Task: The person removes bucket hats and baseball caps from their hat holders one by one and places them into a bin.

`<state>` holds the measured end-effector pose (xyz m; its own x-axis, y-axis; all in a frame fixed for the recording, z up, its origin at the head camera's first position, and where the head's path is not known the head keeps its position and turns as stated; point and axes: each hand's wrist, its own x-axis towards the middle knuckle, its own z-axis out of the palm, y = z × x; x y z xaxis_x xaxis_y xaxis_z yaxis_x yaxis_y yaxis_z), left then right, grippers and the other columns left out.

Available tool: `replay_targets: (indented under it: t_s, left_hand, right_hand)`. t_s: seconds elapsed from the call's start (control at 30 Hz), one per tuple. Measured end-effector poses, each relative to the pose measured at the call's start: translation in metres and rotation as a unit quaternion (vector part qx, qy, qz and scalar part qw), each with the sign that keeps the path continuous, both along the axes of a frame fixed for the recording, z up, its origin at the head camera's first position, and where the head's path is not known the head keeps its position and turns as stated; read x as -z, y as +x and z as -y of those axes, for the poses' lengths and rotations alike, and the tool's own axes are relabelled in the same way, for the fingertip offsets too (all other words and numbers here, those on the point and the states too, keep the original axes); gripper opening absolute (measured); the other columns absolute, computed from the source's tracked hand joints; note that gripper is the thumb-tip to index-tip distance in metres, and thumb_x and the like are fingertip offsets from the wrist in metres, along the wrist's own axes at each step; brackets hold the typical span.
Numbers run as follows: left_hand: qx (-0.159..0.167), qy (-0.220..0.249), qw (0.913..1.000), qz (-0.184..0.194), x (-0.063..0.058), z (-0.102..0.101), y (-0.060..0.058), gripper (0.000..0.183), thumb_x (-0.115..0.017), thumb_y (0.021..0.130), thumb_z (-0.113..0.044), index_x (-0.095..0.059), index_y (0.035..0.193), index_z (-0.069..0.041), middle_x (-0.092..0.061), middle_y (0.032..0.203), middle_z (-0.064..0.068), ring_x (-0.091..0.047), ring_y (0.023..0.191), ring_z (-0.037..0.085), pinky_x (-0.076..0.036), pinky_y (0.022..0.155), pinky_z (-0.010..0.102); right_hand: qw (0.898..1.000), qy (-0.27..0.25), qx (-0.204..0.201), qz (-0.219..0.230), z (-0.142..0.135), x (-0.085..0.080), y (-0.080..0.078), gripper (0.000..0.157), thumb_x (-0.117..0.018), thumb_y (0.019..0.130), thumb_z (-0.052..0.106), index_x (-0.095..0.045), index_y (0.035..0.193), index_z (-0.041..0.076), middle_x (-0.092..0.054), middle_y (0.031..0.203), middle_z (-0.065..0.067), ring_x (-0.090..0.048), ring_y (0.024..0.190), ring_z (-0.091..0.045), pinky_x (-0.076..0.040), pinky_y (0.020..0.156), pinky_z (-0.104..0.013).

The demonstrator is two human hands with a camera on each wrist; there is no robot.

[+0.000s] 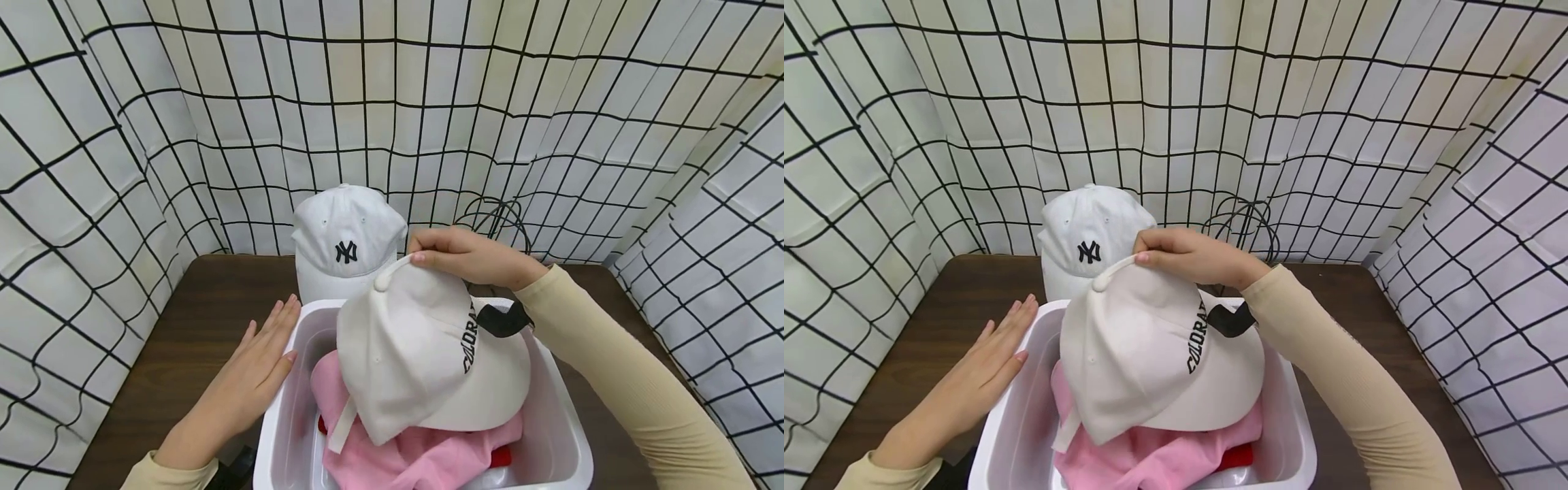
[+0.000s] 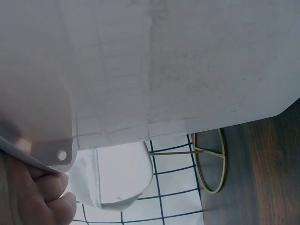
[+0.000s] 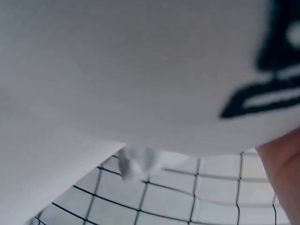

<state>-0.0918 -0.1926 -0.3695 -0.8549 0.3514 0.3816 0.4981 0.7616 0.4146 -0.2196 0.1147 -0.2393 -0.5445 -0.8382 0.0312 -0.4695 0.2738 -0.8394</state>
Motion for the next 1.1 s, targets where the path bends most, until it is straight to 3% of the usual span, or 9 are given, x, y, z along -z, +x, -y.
replay_targets:
  t_s: [0.2,0.47,0.67,0.87,0.97,1.1]
  left_hand:
    - [0.002,0.002,1.0,-0.001,0.0,0.001,0.0,0.059,-0.045,0.098,-0.017,-0.02,0.151,-0.006,-0.021,0.155,0.012,-0.016,0.142,0.028,-0.007,0.113,0.051]
    - [0.0,0.002,1.0,0.002,0.0,0.002,0.0,0.059,-0.045,0.098,-0.017,-0.02,0.15,-0.005,-0.021,0.155,0.013,-0.016,0.142,0.029,-0.006,0.113,0.05]
    - [0.001,0.002,1.0,0.003,0.001,0.002,0.0,0.06,-0.045,0.098,-0.017,-0.018,0.151,-0.008,-0.021,0.155,0.012,-0.015,0.142,0.027,-0.006,0.113,0.05]
    - [0.002,0.005,1.0,0.003,0.001,0.002,0.0,0.059,-0.045,0.098,-0.016,-0.021,0.15,-0.004,-0.022,0.154,0.013,-0.016,0.142,0.028,-0.007,0.112,0.052]
    - [0.003,0.005,1.0,0.004,0.001,0.001,0.0,0.059,-0.045,0.098,-0.016,-0.02,0.15,-0.005,-0.021,0.155,0.013,-0.016,0.142,0.028,-0.007,0.112,0.051]
    - [0.002,0.002,1.0,0.004,0.0,0.002,0.0,0.06,-0.045,0.098,-0.017,-0.019,0.151,-0.006,-0.021,0.155,0.013,-0.015,0.142,0.027,-0.006,0.113,0.05]
  right_hand:
    - [0.996,0.043,-0.068,0.031,0.011,0.012,0.015,0.019,-0.045,0.1,0.017,-0.051,0.084,0.01,-0.043,0.074,-0.001,-0.042,0.064,-0.014,-0.037,0.054,-0.026]
    - [0.988,0.08,-0.128,0.019,0.027,0.032,0.022,0.02,-0.046,0.1,0.019,-0.052,0.083,0.012,-0.04,0.07,0.004,-0.04,0.063,-0.01,-0.034,0.059,-0.023]
    - [0.987,0.077,-0.135,0.042,0.034,0.058,0.014,0.02,-0.047,0.1,0.017,-0.053,0.082,0.011,-0.042,0.07,0.005,-0.042,0.063,-0.009,-0.036,0.058,-0.023]
    - [0.989,0.088,-0.095,0.075,0.044,0.087,0.01,0.018,-0.053,0.097,0.021,-0.056,0.082,0.011,-0.047,0.073,0.006,-0.045,0.066,-0.007,-0.038,0.06,-0.023]
    - [0.99,0.106,-0.079,0.043,0.046,0.096,0.012,0.013,-0.062,0.092,0.025,-0.059,0.087,0.014,-0.052,0.078,0.008,-0.049,0.072,-0.006,-0.041,0.065,-0.023]
    - [0.984,0.13,-0.083,-0.093,0.046,0.091,0.02,0.024,-0.072,0.084,0.028,-0.062,0.101,0.015,-0.058,0.095,0.01,-0.052,0.087,-0.004,-0.043,0.08,-0.02]
